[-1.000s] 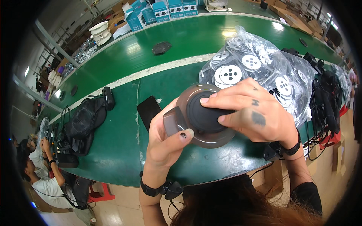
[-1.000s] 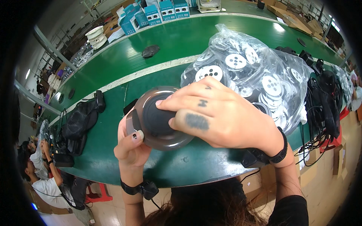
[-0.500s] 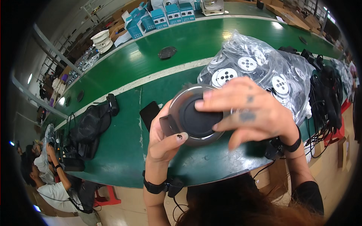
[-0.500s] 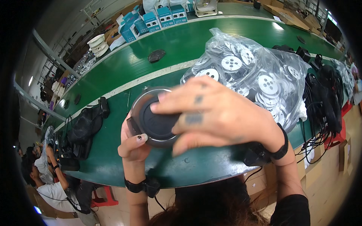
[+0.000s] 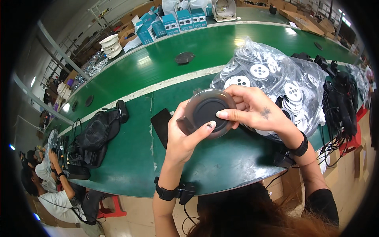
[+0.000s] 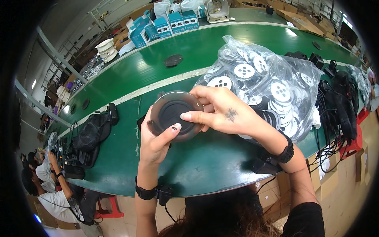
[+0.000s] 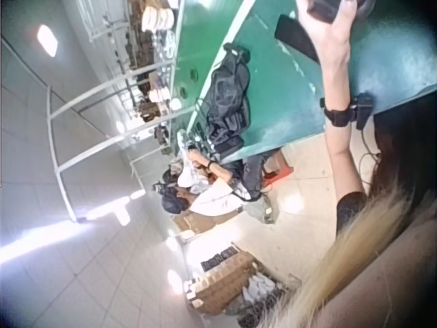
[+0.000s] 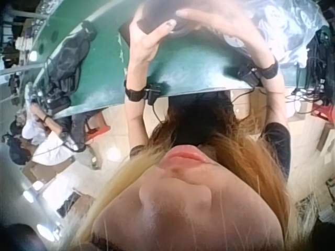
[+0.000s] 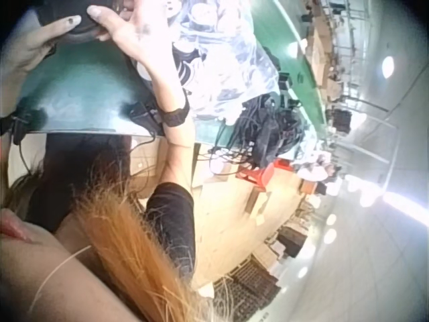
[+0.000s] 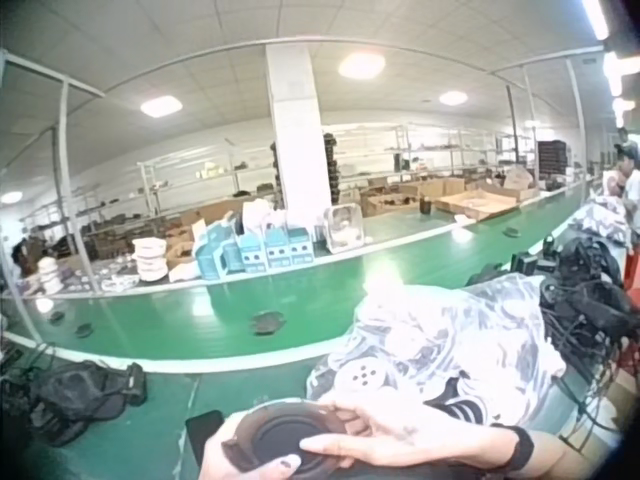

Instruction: Manually assembling plastic and electronic components at a workshop workbench.

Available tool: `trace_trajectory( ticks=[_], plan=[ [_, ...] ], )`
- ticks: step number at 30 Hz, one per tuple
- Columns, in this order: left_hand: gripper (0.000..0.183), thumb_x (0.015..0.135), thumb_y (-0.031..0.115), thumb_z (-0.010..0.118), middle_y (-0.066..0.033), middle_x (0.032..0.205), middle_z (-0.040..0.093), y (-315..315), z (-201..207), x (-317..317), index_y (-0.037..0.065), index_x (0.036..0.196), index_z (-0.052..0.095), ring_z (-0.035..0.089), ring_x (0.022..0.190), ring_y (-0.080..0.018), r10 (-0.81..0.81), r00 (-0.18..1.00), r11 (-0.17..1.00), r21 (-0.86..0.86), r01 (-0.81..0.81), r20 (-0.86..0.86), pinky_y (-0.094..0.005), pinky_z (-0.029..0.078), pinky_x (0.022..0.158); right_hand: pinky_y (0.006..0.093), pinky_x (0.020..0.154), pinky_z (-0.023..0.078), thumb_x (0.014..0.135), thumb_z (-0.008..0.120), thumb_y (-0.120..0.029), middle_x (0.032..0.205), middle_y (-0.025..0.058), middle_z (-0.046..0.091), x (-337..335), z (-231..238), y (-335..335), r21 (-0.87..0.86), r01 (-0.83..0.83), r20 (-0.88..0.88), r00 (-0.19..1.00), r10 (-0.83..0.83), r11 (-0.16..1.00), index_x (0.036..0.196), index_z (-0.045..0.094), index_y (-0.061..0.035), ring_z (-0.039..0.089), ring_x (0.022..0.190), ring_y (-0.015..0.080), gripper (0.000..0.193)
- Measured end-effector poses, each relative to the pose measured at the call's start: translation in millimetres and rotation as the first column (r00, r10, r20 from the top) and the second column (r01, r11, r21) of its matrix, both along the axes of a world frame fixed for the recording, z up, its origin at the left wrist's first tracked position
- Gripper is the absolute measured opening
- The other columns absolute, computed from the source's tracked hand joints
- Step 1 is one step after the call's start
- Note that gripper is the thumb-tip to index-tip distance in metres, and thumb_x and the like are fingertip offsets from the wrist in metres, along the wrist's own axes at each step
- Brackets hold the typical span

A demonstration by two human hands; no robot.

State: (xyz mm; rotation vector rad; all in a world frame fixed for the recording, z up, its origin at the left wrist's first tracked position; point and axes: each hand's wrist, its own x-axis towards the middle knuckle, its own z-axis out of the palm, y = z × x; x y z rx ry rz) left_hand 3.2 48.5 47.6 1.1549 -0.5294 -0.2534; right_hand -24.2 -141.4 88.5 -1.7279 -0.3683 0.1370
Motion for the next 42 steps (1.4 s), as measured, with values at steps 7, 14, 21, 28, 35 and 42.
trace_trajectory(
  ticks=[7, 14, 21, 28, 35, 42],
  plan=[
    [0.042, 0.069, 0.002, 0.067, -0.0113, 0.101, 0.057, 11, 0, 7, -0.003, 0.107, 0.048, 0.055, 0.094, -0.0156, 0.018, 0.998, 1.000, -0.014, -0.019, -0.067, -0.0296, 0.043, 0.086, 0.0230, 0.050, 0.052, 0.090, 0.053, -0.024, 0.072, 0.0114, 0.062, 6, 4, 18, -0.045, 0.075, -0.139, 0.987, -0.080, 0.996, 0.093, 0.053, 0.0073, 0.062, 0.058, 0.0145, 0.031],
    [0.028, 0.089, 0.021, 0.053, -0.0115, 0.100, 0.056, 32, -13, 38, 0.001, 0.107, 0.047, 0.059, 0.092, -0.0163, 0.201, 0.937, 0.924, -0.262, -0.278, -0.285, -0.0301, 0.052, 0.077, 0.0237, 0.053, 0.054, 0.088, 0.056, -0.027, 0.067, 0.0170, 0.062, 69, 7, 25, -0.058, -0.232, -0.306, 0.930, 0.204, 0.971, 0.096, 0.047, 0.0071, 0.065, 0.058, 0.0180, 0.037],
    [0.035, 0.082, 0.031, 0.053, -0.0195, 0.115, 0.048, 52, -37, 61, 0.006, 0.103, 0.041, 0.056, 0.100, -0.0383, 0.318, 0.795, 0.868, -0.178, -0.463, -0.516, -0.0398, 0.051, 0.075, 0.0248, 0.057, 0.057, 0.090, 0.051, -0.017, 0.083, 0.0190, 0.062, 230, -53, 42, 0.044, 0.117, -0.424, 0.901, -0.087, 0.992, 0.100, 0.047, 0.0121, 0.066, 0.070, 0.0215, 0.031],
    [0.038, 0.086, 0.024, 0.050, -0.0153, 0.112, 0.050, 54, -50, 69, 0.006, 0.116, 0.037, 0.059, 0.093, -0.0329, 0.389, 0.815, 0.902, -0.001, -0.431, -0.430, -0.0389, 0.050, 0.073, 0.0266, 0.069, 0.058, 0.084, 0.052, 0.003, 0.100, 0.0205, 0.055, 277, -138, 65, 0.461, 0.347, -0.386, 0.907, -0.168, 0.817, 0.122, 0.035, 0.0133, 0.064, 0.077, 0.0247, 0.043],
    [0.030, 0.086, 0.021, 0.049, -0.0131, 0.108, 0.051, 52, -44, 65, 0.007, 0.111, 0.039, 0.059, 0.089, -0.0287, 0.390, 0.822, 0.909, 0.028, -0.417, -0.414, -0.0363, 0.050, 0.071, 0.0430, 0.081, 0.044, 0.081, 0.053, -0.007, 0.115, 0.0132, 0.052, 289, -140, 48, -0.596, 0.777, 0.715, 0.628, -0.306, 0.201, 0.117, 0.050, -0.0060, 0.053, 0.107, 0.0288, 0.036],
    [0.026, 0.086, 0.020, 0.049, -0.0106, 0.105, 0.052, 49, -46, 64, 0.008, 0.108, 0.041, 0.059, 0.085, -0.0234, 0.341, 0.861, 0.937, 0.064, -0.343, -0.378, -0.0328, 0.049, 0.068, 0.0428, 0.087, 0.040, 0.084, 0.050, -0.011, 0.127, 0.0116, 0.041, 284, -137, 33, -0.742, 0.649, 0.530, 0.721, -0.446, 0.167, 0.116, 0.049, -0.0055, 0.048, 0.110, 0.0317, 0.033]
  ],
)
